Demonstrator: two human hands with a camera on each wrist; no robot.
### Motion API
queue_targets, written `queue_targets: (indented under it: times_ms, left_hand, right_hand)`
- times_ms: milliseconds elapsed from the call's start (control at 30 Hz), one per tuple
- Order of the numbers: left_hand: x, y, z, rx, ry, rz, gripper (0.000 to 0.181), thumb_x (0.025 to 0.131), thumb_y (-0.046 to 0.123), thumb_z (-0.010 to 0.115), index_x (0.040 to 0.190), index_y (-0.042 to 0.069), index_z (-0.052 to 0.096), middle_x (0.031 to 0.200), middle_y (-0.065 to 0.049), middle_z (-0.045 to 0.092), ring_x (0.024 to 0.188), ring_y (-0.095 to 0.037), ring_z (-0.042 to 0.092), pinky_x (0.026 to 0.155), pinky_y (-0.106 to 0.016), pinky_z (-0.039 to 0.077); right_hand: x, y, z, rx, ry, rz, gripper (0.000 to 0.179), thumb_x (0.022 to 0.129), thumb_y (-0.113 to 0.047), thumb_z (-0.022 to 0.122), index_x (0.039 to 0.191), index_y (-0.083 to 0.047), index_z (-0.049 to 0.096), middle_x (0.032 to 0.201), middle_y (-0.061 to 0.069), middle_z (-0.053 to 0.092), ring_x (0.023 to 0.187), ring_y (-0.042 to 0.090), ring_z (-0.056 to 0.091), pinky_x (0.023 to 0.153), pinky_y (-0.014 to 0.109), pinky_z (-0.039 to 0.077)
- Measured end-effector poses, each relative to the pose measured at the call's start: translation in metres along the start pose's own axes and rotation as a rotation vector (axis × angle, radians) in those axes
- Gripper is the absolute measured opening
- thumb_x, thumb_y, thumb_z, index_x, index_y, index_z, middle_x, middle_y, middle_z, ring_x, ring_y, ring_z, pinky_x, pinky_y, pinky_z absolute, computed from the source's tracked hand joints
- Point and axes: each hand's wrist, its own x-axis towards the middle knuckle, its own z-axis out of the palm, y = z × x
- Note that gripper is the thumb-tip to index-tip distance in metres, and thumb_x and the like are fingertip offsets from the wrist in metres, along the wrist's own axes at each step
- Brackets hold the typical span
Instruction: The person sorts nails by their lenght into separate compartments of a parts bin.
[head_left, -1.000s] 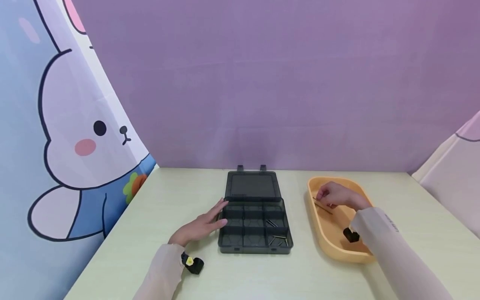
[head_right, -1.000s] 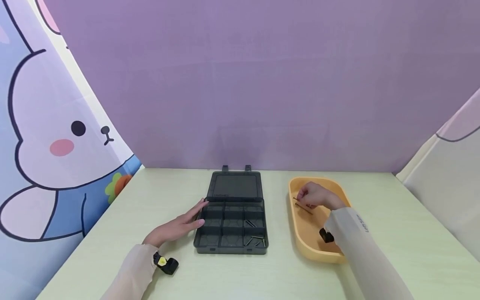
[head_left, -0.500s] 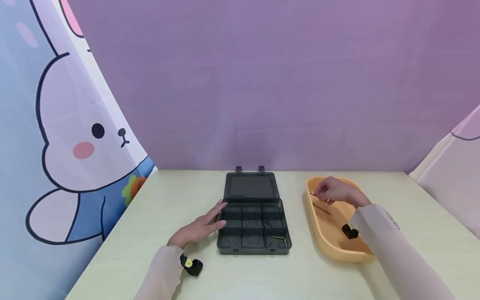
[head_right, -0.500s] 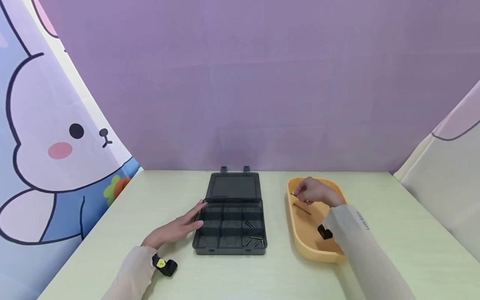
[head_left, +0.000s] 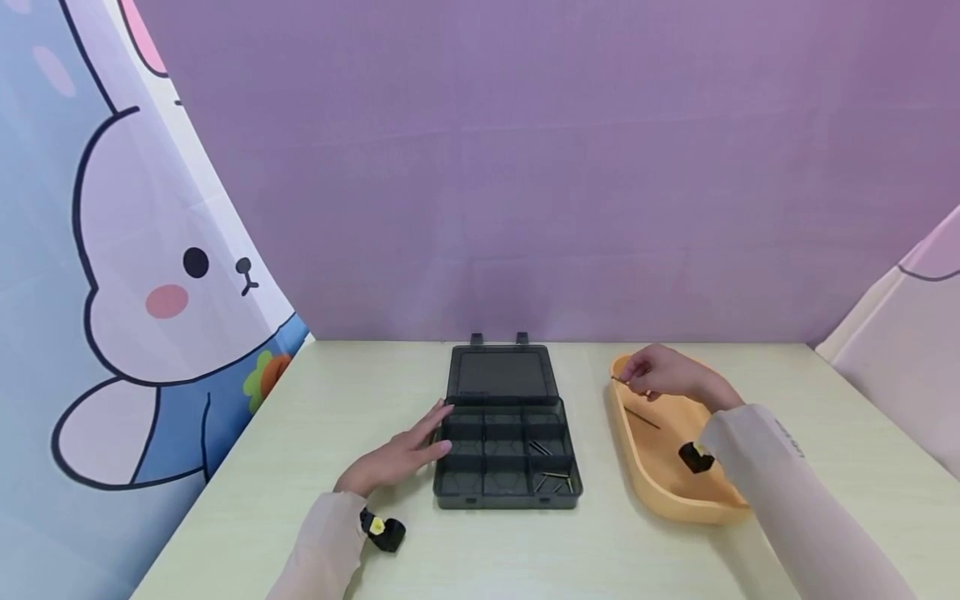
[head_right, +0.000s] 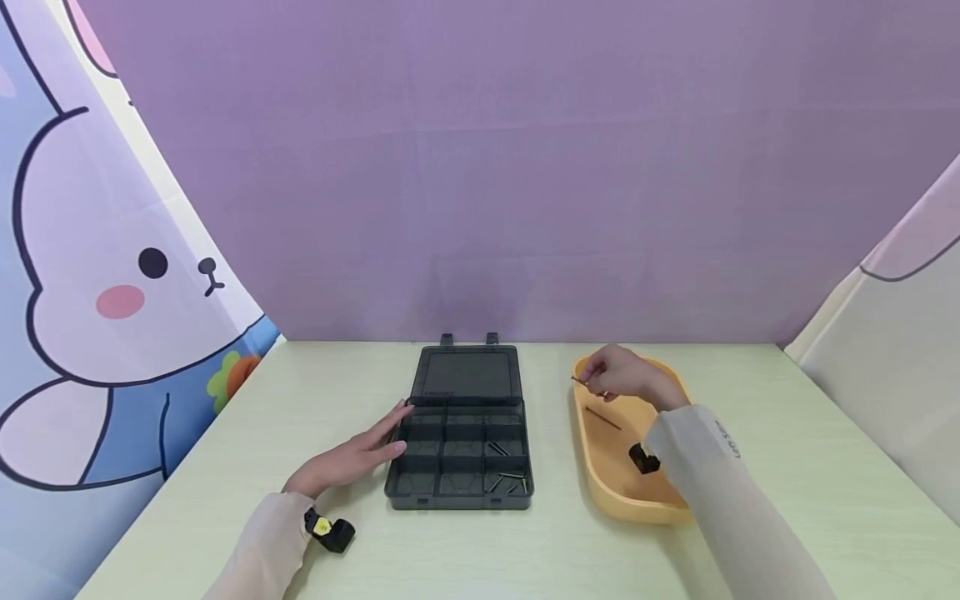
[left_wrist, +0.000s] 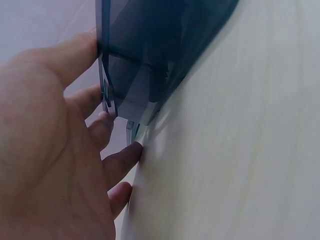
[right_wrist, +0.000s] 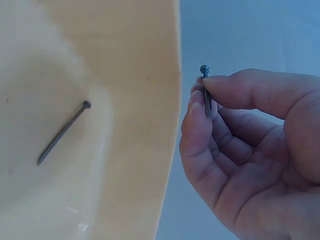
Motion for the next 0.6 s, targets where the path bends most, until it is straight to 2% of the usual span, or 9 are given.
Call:
queue_targets:
  times_ms: [200, 333, 433, 600]
  left_hand:
    - [0.0, -0.001, 0.0, -0.004, -0.011, 0.009, 0.066, 0.101, 0.043, 0.042, 0.155, 0.026, 0.009, 0.162, 0.002, -0.005, 0.147, -0.034, 0.009, 0.112, -0.062, 0.017]
    - [0.0, -0.001, 0.0, -0.009, -0.015, 0.017, 0.066, 0.101, 0.044, 0.042, 0.155, 0.025, 0.009, 0.162, 0.001, -0.005, 0.147, -0.034, 0.009, 0.112, -0.061, 0.017]
    - [0.0, -0.001, 0.0, -0.011, -0.015, 0.015, 0.067, 0.1, 0.046, 0.042, 0.155, 0.026, 0.009, 0.162, 0.002, -0.005, 0.147, -0.033, 0.009, 0.113, -0.061, 0.017]
    - [-0.001, 0.0, 0.0, -0.014, -0.012, 0.01, 0.067, 0.1, 0.046, 0.042, 0.155, 0.027, 0.009, 0.162, 0.004, -0.005, 0.147, -0.033, 0.009, 0.113, -0.061, 0.017]
  right_hand:
    - [0.0, -0.013, 0.006, -0.003, -0.02, -0.059, 0.018, 0.085, -0.001, 0.055, 0.098, 0.01, 0.061, 0.084, 0.012, 0.063, 0.064, 0.013, 0.053, 0.059, 0.032, 0.052]
    - [0.004, -0.022, 0.013, -0.003, -0.016, -0.038, 0.013, 0.085, 0.0, 0.057, 0.095, 0.005, 0.064, 0.081, 0.006, 0.064, 0.064, 0.013, 0.053, 0.06, 0.03, 0.052]
    - [0.007, -0.028, 0.019, -0.015, -0.004, -0.012, 0.013, 0.085, 0.002, 0.057, 0.095, 0.005, 0.064, 0.078, 0.006, 0.062, 0.064, 0.013, 0.052, 0.06, 0.03, 0.052]
    - [0.012, -0.036, 0.028, -0.018, -0.007, -0.028, 0.013, 0.084, 0.005, 0.056, 0.094, 0.007, 0.064, 0.072, 0.004, 0.059, 0.06, 0.013, 0.05, 0.057, 0.029, 0.049]
